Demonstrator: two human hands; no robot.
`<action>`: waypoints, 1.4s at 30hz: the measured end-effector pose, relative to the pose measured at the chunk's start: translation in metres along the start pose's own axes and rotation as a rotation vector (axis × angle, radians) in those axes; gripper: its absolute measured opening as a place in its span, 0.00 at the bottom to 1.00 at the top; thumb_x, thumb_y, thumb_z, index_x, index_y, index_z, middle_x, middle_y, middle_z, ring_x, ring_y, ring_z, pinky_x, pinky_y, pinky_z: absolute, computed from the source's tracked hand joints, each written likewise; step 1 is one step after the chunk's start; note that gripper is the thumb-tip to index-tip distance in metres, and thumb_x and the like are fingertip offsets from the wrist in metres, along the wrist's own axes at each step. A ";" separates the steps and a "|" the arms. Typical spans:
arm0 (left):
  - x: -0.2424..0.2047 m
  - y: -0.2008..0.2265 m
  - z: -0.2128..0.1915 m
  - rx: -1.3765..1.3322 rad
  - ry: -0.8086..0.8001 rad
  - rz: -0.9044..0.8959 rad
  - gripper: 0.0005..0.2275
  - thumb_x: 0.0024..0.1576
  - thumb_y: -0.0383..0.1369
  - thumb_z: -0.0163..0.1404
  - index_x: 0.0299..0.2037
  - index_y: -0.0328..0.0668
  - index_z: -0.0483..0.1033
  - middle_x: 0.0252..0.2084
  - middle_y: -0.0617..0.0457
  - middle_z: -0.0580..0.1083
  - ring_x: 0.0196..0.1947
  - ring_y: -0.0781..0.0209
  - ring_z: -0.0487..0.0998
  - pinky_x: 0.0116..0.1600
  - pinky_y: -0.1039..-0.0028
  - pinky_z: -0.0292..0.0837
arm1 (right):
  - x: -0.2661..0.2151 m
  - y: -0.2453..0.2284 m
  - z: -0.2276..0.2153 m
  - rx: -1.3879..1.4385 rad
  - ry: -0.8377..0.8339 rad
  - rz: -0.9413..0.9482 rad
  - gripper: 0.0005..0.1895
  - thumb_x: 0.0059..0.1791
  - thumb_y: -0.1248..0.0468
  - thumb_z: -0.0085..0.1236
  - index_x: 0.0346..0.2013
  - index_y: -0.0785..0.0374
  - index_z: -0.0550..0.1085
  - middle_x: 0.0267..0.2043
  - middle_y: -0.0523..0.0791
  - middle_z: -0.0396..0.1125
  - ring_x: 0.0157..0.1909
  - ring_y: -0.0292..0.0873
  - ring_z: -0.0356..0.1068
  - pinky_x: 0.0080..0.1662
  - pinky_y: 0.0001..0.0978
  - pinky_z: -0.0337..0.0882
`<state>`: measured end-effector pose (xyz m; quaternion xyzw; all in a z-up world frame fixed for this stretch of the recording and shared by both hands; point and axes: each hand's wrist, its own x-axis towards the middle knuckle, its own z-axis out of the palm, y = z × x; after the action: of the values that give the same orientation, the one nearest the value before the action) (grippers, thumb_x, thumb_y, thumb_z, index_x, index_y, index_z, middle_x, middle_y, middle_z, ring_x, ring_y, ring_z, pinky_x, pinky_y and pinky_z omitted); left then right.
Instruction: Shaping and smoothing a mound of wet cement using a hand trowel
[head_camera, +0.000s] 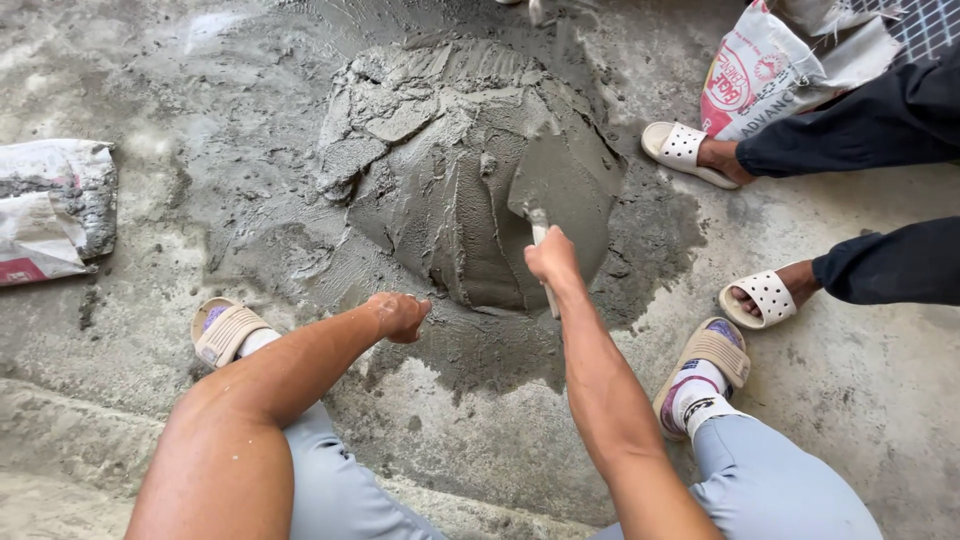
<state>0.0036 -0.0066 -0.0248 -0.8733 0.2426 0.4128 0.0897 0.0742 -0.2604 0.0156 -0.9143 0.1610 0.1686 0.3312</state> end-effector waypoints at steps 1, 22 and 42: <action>0.007 -0.003 0.005 -0.001 -0.003 -0.001 0.23 0.51 0.45 0.40 0.54 0.40 0.61 0.49 0.43 0.70 0.52 0.49 0.71 0.54 0.63 0.69 | -0.006 -0.009 -0.001 0.000 -0.004 0.000 0.25 0.42 0.62 0.51 0.50 0.72 0.63 0.46 0.62 0.64 0.48 0.59 0.66 0.46 0.52 0.69; 0.008 -0.001 0.002 0.017 0.081 -0.043 0.24 0.51 0.47 0.39 0.55 0.43 0.61 0.49 0.48 0.71 0.51 0.52 0.72 0.52 0.64 0.70 | -0.074 -0.051 -0.009 -0.597 -0.093 -0.264 0.26 0.51 0.49 0.25 0.48 0.69 0.60 0.39 0.59 0.68 0.46 0.60 0.69 0.49 0.50 0.66; -0.007 0.000 -0.016 -0.080 0.065 -0.015 0.27 0.50 0.45 0.42 0.58 0.40 0.58 0.50 0.44 0.71 0.52 0.50 0.71 0.52 0.61 0.70 | -0.039 0.026 0.053 -1.140 0.064 -0.603 0.23 0.48 0.49 0.41 0.48 0.63 0.62 0.29 0.47 0.63 0.30 0.50 0.69 0.31 0.45 0.68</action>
<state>0.0107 -0.0098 -0.0095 -0.8910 0.2223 0.3927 0.0496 0.0182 -0.2375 -0.0208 -0.9564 -0.2082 0.0996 -0.1787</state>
